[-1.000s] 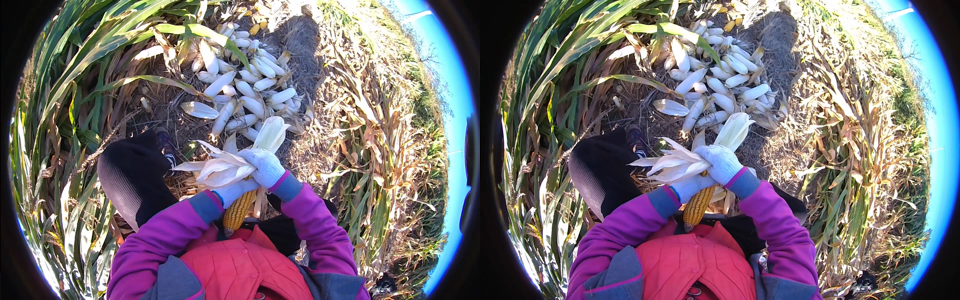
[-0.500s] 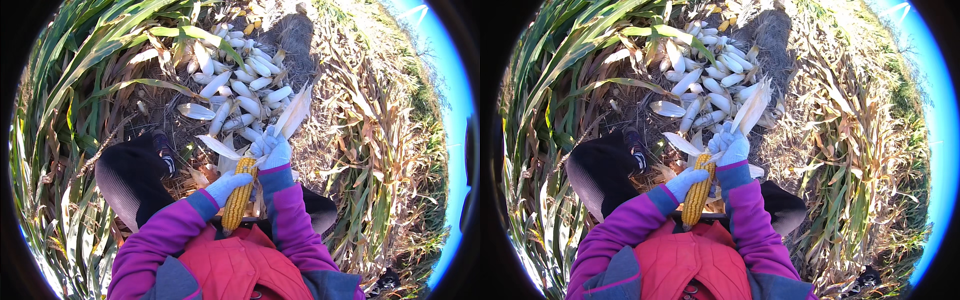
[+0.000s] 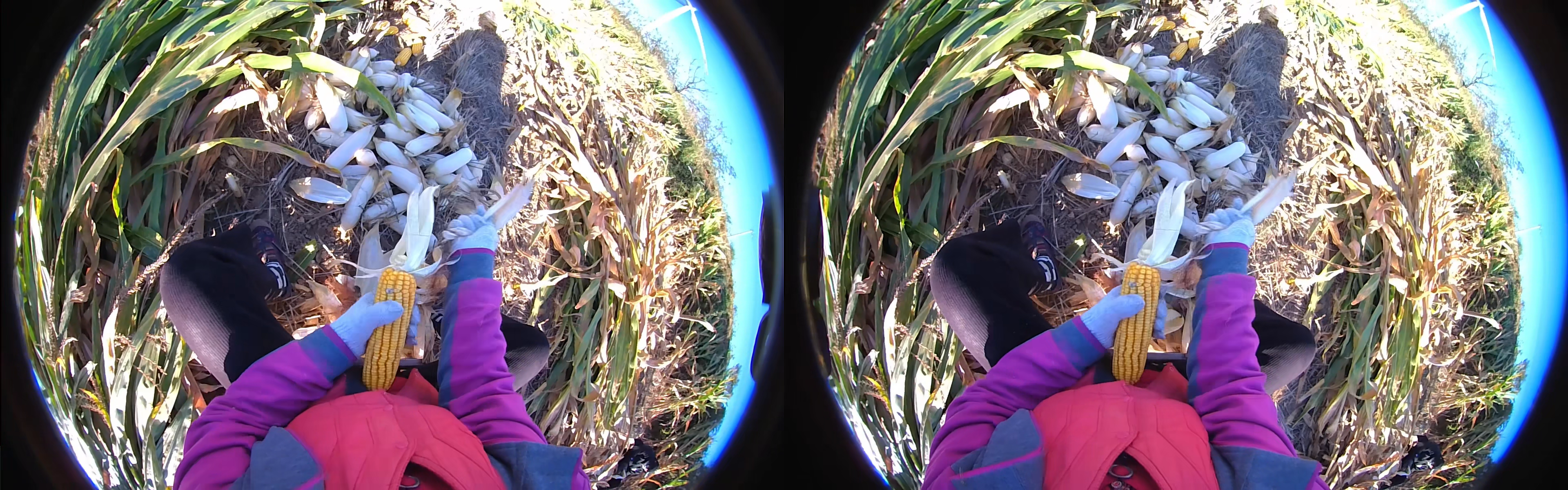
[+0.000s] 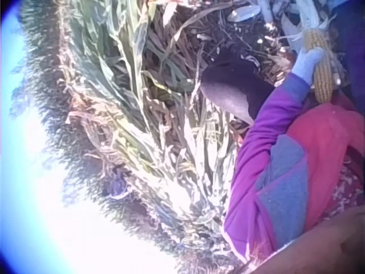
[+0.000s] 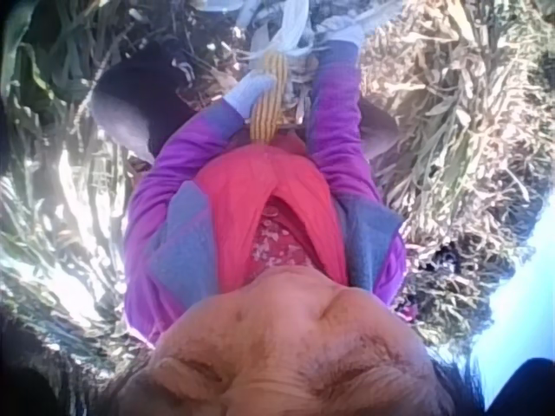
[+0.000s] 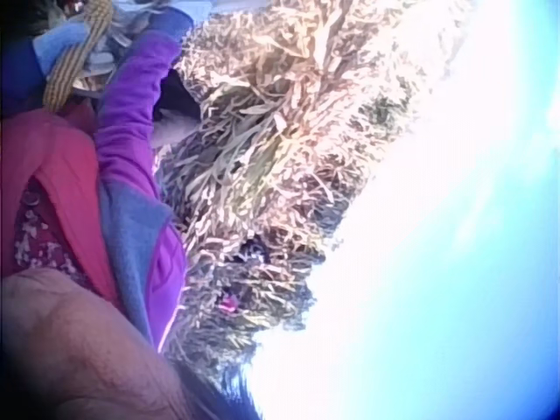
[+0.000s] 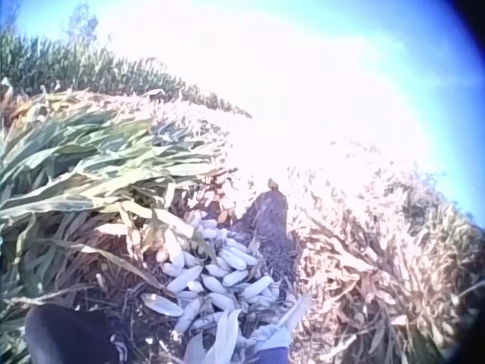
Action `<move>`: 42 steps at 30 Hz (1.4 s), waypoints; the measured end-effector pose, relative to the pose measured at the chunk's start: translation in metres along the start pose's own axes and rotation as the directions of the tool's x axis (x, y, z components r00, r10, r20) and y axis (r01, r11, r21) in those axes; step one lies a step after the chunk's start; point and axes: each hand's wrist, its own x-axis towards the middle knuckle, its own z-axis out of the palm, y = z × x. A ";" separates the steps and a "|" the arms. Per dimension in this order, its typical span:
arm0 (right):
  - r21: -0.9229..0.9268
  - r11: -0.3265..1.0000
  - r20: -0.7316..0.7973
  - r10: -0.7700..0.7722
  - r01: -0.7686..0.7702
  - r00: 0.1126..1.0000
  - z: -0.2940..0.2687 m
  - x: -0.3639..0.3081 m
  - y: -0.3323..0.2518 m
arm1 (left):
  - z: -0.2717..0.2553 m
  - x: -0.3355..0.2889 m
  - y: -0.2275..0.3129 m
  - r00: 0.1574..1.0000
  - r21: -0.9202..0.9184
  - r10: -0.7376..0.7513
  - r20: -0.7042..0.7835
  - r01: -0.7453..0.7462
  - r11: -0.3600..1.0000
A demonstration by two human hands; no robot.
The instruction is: The person sits on the ground in a cornfield and shucks corn cobs by hand, removing the husks and silk. The person places the shucked corn cobs aside and discards the husks.
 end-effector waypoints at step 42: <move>0.201 0.742 0.548 0.457 -0.640 0.701 0.037 -0.091 0.058 | -0.027 0.006 0.002 0.970 0.924 0.240 0.032 -0.120 0.363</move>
